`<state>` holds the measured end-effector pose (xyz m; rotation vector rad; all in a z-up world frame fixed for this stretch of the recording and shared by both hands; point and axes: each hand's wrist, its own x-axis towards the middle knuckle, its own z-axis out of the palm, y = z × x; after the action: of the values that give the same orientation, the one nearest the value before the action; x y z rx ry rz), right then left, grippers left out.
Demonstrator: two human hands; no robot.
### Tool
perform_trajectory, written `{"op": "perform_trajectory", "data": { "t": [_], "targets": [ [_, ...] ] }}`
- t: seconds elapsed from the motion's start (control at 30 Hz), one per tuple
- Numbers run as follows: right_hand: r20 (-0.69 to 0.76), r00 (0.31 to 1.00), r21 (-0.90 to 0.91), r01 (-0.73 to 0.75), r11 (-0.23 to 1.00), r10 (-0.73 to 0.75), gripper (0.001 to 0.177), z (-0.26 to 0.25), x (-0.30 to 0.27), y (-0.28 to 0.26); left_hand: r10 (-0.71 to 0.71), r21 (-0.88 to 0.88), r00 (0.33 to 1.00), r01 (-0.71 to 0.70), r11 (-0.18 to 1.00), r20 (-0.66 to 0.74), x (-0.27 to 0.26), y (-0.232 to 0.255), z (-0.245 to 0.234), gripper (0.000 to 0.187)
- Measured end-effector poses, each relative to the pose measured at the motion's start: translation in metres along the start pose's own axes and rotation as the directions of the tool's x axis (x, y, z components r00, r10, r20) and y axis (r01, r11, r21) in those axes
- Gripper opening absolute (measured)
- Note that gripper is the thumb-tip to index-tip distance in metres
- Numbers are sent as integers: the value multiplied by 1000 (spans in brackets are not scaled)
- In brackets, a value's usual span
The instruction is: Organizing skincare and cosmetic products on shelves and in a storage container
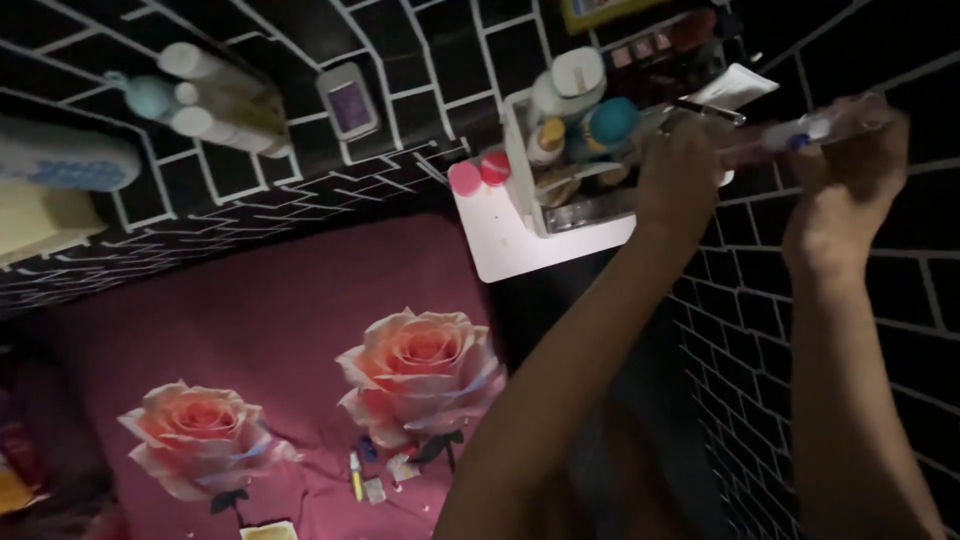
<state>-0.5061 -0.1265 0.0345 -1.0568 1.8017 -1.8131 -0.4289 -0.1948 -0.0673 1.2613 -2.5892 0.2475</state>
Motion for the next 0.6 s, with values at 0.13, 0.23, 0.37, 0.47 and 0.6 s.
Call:
{"op": "perform_trajectory", "data": {
  "t": [0.13, 0.23, 0.37, 0.47, 0.6],
  "targets": [
    [-82, 994, 153, 89, 984, -77, 24, 23, 1, 73, 10, -73, 996, -16, 997, -89, -3, 2, 49, 50],
    [-117, 975, 156, -170, 973, 189, 20, 52, -13, 62, 21, -347, 983, -85, 934, -184, 2, -20, 20, 16],
    [-42, 999, 117, 16, 993, -12, 17, 57, -23, 50, 25, -246, 991, -57, 968, -130, -9, -29, -7, 27],
    [-24, 998, -59, 58, 997, -60, 19, 53, -22, 51, -79, -291, 983, 28, 956, -164, 2, -34, -27, 15],
    [-17, 1000, 17, 8, 1000, -8, 21, 47, -27, 50, -83, -378, 987, 25, 925, -137, -2, -26, -18, 12]
  ]
}}
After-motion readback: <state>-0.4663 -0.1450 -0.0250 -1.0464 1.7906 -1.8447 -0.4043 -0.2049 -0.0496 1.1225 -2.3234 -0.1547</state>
